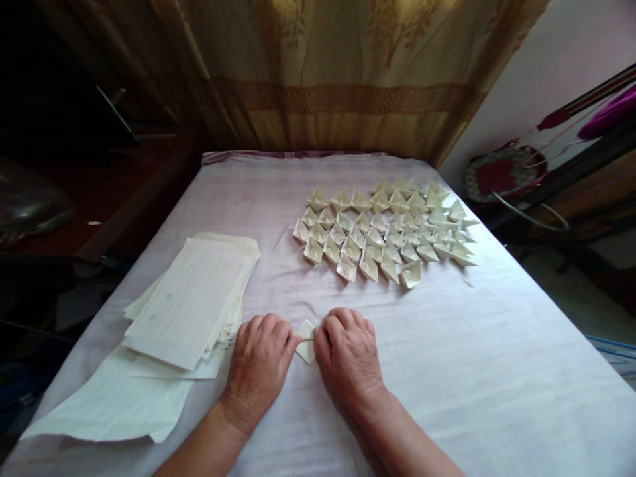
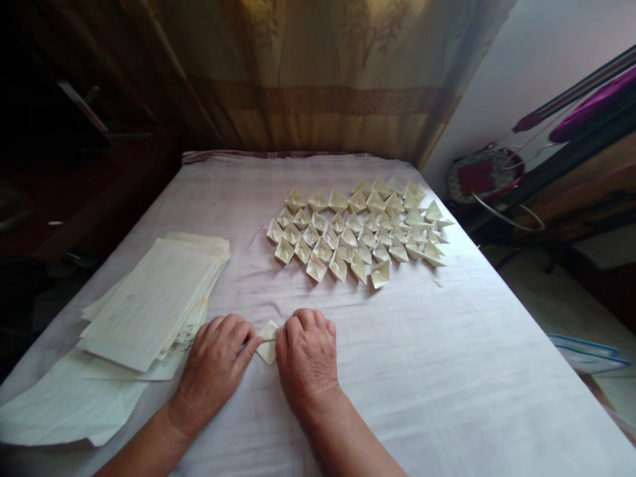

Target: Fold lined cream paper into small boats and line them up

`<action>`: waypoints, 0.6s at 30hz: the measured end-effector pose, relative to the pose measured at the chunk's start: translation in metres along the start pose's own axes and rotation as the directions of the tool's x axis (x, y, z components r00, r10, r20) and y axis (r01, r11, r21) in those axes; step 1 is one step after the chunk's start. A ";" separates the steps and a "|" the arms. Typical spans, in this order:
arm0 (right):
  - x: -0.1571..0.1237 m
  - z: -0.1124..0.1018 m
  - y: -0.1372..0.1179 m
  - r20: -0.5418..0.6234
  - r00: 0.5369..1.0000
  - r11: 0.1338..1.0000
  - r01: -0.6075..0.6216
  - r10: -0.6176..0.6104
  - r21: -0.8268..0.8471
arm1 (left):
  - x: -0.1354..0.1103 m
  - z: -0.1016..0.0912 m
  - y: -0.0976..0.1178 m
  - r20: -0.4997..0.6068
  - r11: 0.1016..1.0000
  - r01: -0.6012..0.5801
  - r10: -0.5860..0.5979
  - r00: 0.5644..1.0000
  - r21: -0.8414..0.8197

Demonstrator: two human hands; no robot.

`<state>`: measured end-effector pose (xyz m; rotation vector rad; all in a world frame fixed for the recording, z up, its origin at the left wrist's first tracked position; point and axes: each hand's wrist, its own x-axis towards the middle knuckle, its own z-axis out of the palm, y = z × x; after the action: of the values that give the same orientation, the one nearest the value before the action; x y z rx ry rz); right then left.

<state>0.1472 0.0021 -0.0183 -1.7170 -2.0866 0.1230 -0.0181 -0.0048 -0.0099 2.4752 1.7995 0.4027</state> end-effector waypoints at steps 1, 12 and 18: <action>0.000 0.000 -0.001 0.000 1.000 1.000 -0.006 0.006 -0.005 | 0.000 0.000 0.000 0.005 1.000 0.005 -0.005 1.000 0.000; 0.001 0.002 -0.002 -0.004 0.998 0.998 -0.067 0.067 0.021 | 0.006 0.000 0.005 0.033 0.998 0.052 -0.053 0.998 0.037; -0.001 0.001 0.001 0.009 0.998 0.989 -0.069 0.068 0.128 | 0.003 0.005 0.002 -0.044 0.990 0.073 -0.079 0.996 -0.118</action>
<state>0.1475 0.0018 -0.0199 -1.7127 -1.9781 0.2767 -0.0140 -0.0026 -0.0139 2.3317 1.8255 0.5507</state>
